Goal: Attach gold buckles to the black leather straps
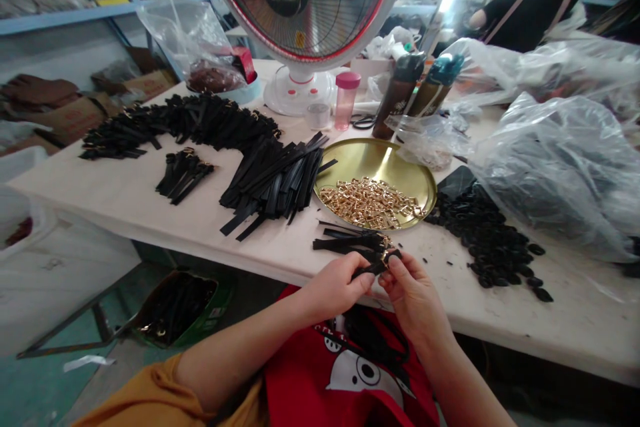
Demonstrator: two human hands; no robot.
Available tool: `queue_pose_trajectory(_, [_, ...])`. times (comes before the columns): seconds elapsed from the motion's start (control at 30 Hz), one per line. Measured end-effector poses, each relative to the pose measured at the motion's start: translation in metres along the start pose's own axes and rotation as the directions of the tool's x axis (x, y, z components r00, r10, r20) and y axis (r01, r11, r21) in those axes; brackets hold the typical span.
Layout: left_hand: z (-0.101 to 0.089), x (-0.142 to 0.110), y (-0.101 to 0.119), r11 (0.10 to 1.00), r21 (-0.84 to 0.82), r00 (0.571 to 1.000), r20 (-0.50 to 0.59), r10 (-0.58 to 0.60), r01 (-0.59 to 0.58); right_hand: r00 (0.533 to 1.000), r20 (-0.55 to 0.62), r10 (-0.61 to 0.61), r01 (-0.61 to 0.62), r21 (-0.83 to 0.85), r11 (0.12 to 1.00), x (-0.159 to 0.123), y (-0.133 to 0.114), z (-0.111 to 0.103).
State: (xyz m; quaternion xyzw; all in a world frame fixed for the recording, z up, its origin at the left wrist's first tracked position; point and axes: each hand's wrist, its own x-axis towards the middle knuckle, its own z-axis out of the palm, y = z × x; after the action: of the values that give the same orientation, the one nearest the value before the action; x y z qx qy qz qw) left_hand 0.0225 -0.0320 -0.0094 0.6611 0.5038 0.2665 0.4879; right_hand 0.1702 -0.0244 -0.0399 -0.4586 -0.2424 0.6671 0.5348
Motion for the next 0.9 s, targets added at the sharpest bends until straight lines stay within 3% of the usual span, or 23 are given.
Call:
queue_pose_trajectory(0.13, [0.004, 0.003, 0.001, 0.988, -0.149, 0.999, 0.017, -0.034, 0.036, 0.997, 0.073, 0.011, -0.001, -0.140, 0.990, -0.008, 0.007, 0.001])
queue_pose_trajectory(0.27, [0.006, 0.005, -0.005, 0.945, -0.306, 0.993, 0.076, -0.094, 0.113, 0.996, 0.066, -0.067, 0.082, -0.258, 0.963, -0.009, 0.011, -0.001])
queue_pose_trajectory(0.43, [0.008, 0.004, -0.005, 0.938, -0.308, 0.987, 0.070, -0.142, 0.157, 0.996, 0.027, -0.083, 0.087, -0.317, 0.945, -0.011, 0.006, -0.003])
queue_pose_trajectory(0.57, [0.013, 0.002, -0.004, 0.938, -0.303, 0.986, 0.031, -0.166, 0.167, 0.987, 0.041, -0.156, 0.159, -0.425, 0.891, -0.017, 0.000, -0.002])
queue_pose_trajectory(0.63, [0.015, 0.002, -0.005, 0.937, -0.313, 0.988, 0.036, -0.151, 0.155, 0.995, 0.051, -0.089, 0.101, -0.334, 0.937, -0.016, 0.000, 0.000])
queue_pose_trajectory(0.7, [0.015, 0.003, -0.006, 0.930, -0.336, 0.989, 0.062, -0.136, 0.149, 0.995, 0.086, 0.058, -0.044, -0.156, 0.987, -0.014, 0.000, 0.001])
queue_pose_trajectory(0.77, [0.015, 0.004, -0.007, 0.921, -0.356, 0.987, 0.084, -0.135, 0.156, 0.982, 0.117, 0.147, -0.142, -0.049, 0.989, -0.011, 0.001, 0.000])
queue_pose_trajectory(0.9, [0.016, 0.004, -0.008, 0.902, -0.390, 0.983, 0.071, -0.170, 0.185, 0.978, 0.157, 0.138, -0.121, -0.115, 0.986, -0.010, 0.002, -0.004])
